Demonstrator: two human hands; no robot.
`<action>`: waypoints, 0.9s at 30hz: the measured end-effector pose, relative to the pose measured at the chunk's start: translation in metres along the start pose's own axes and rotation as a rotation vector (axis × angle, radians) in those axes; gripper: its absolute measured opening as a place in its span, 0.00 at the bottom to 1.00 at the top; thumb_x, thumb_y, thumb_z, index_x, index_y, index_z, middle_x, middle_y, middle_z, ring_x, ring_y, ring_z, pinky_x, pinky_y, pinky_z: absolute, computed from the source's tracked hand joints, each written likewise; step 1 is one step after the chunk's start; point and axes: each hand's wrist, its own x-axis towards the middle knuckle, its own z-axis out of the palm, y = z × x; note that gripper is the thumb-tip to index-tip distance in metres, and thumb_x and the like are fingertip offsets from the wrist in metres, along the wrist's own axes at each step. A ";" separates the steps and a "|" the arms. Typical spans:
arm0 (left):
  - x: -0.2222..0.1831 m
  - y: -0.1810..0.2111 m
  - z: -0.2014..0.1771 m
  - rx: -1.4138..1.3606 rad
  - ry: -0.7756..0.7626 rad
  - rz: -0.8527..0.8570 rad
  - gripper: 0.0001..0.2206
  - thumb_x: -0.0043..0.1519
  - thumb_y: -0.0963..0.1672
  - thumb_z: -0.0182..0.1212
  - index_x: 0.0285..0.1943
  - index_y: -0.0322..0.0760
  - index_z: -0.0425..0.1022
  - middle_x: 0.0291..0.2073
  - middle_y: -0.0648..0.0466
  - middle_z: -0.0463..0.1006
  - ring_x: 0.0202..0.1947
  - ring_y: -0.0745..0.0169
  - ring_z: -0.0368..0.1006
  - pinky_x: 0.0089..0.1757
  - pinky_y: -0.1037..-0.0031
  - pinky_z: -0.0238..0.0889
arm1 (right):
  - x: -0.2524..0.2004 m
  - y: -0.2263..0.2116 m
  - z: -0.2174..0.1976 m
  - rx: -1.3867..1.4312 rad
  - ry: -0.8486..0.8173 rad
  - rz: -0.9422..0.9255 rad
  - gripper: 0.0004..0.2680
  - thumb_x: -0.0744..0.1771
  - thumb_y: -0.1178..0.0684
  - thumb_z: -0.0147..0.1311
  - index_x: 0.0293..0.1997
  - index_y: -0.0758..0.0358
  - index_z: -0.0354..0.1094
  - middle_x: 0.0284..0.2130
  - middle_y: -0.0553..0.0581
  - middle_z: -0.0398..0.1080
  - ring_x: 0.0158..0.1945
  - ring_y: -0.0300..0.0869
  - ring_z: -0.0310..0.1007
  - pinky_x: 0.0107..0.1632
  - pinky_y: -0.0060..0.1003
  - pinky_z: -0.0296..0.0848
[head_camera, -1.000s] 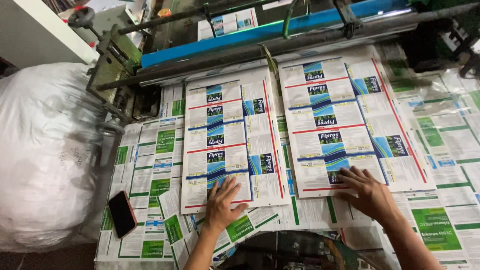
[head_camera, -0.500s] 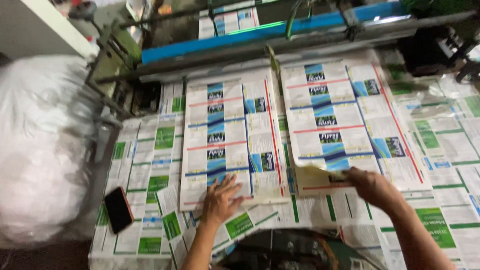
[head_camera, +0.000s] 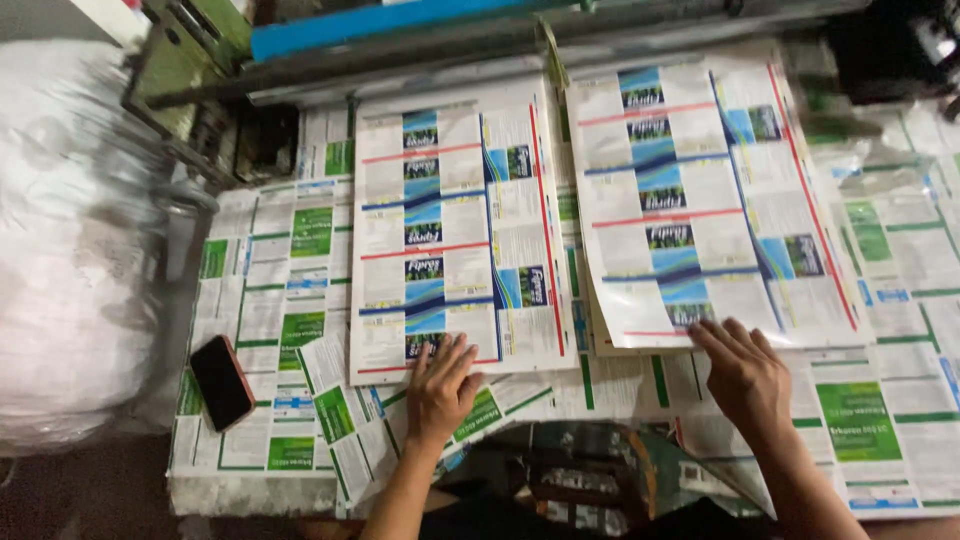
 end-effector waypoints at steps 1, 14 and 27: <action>-0.005 0.005 -0.001 -0.004 -0.016 -0.008 0.18 0.66 0.51 0.60 0.59 0.39 0.80 0.61 0.48 0.78 0.65 0.45 0.70 0.64 0.48 0.56 | -0.001 0.002 0.001 0.003 -0.018 0.005 0.15 0.65 0.63 0.49 0.54 0.49 0.76 0.56 0.49 0.75 0.61 0.48 0.76 0.65 0.51 0.72; 0.002 0.007 -0.002 0.006 -0.024 -0.041 0.19 0.66 0.52 0.59 0.57 0.38 0.81 0.61 0.47 0.78 0.65 0.44 0.70 0.63 0.47 0.56 | 0.055 0.002 0.030 0.022 0.051 -0.043 0.14 0.65 0.61 0.51 0.55 0.52 0.76 0.56 0.50 0.76 0.63 0.49 0.73 0.65 0.52 0.70; -0.002 -0.001 0.005 0.029 -0.083 -0.086 0.20 0.65 0.54 0.58 0.55 0.39 0.83 0.60 0.46 0.78 0.65 0.43 0.69 0.63 0.47 0.53 | 0.111 0.015 0.070 0.001 0.005 -0.004 0.14 0.66 0.59 0.54 0.56 0.46 0.75 0.61 0.47 0.73 0.64 0.47 0.71 0.68 0.51 0.67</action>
